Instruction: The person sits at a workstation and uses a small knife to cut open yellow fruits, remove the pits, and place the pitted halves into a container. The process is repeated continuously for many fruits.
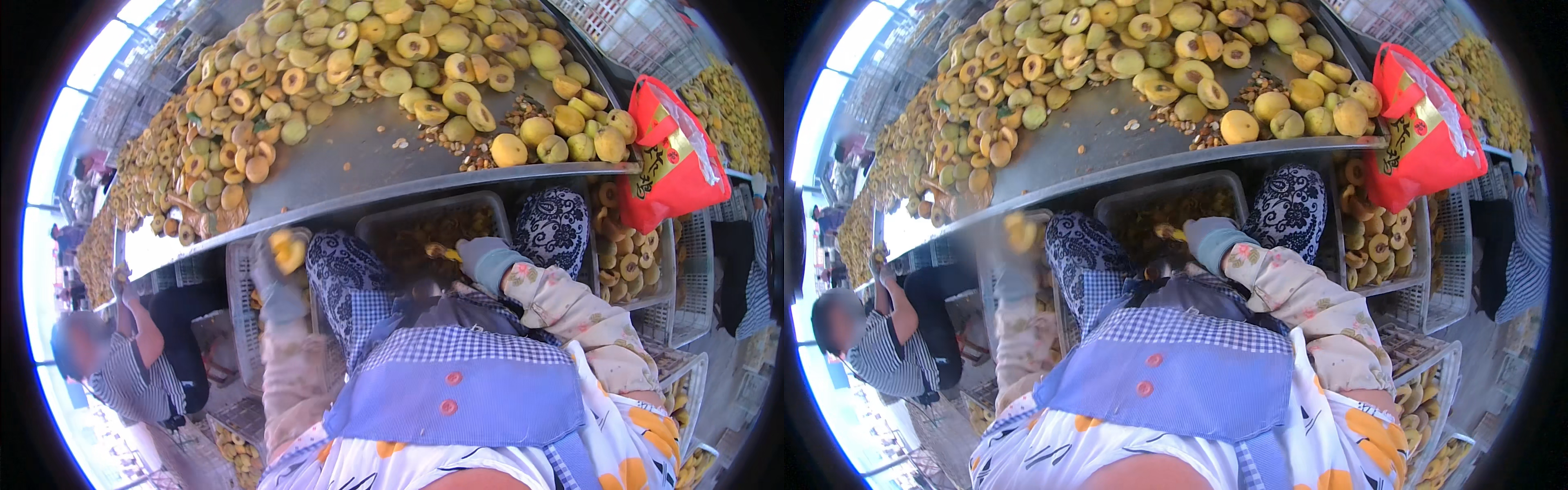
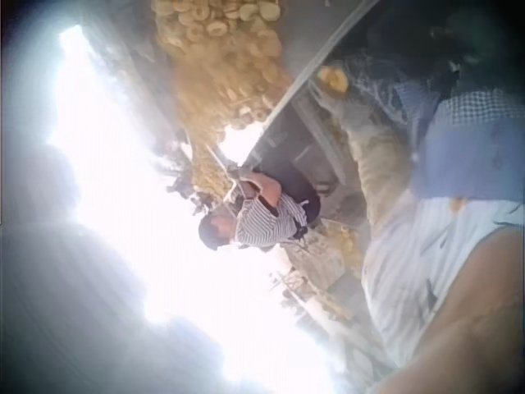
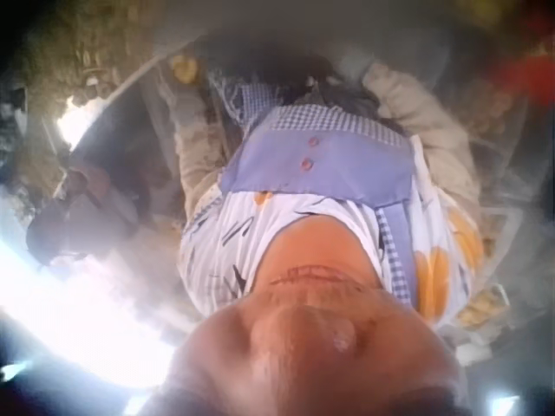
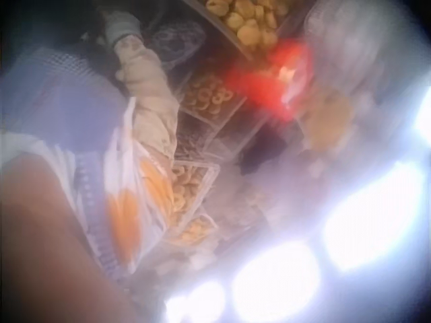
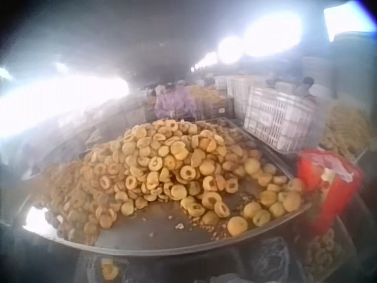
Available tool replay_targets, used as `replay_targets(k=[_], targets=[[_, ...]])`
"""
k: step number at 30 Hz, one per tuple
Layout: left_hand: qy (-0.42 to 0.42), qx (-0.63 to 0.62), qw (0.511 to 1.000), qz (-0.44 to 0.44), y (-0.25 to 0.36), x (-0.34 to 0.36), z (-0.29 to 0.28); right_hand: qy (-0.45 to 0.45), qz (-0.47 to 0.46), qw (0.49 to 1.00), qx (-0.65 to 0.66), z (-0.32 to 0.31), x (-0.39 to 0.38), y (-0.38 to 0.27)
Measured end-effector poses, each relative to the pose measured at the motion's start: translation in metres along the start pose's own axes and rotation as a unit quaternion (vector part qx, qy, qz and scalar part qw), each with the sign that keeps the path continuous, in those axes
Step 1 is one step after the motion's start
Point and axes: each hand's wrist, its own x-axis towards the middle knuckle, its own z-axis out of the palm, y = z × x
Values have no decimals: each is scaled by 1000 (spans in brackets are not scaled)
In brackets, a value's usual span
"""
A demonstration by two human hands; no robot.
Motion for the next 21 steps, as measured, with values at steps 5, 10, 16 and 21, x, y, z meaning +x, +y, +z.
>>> replay_targets(k=[5, 10, 16, 21], targets=[[-9, 667, 710, 224, 8, 55, -92, -20, -32, 996, 86, 5, 13, 20], [-162, 437, 881, 82, -43, 78, 153, 14, -66, 972, 225, 29, 33, 33], [-83, 552, 828, 58, -101, 114, 295, 45, -58, 956, 283, 32, 35, 32], [-160, 81, 966, -187, -88, 116, 248, 89, -70, 945, 308, 22, 35, 34]])
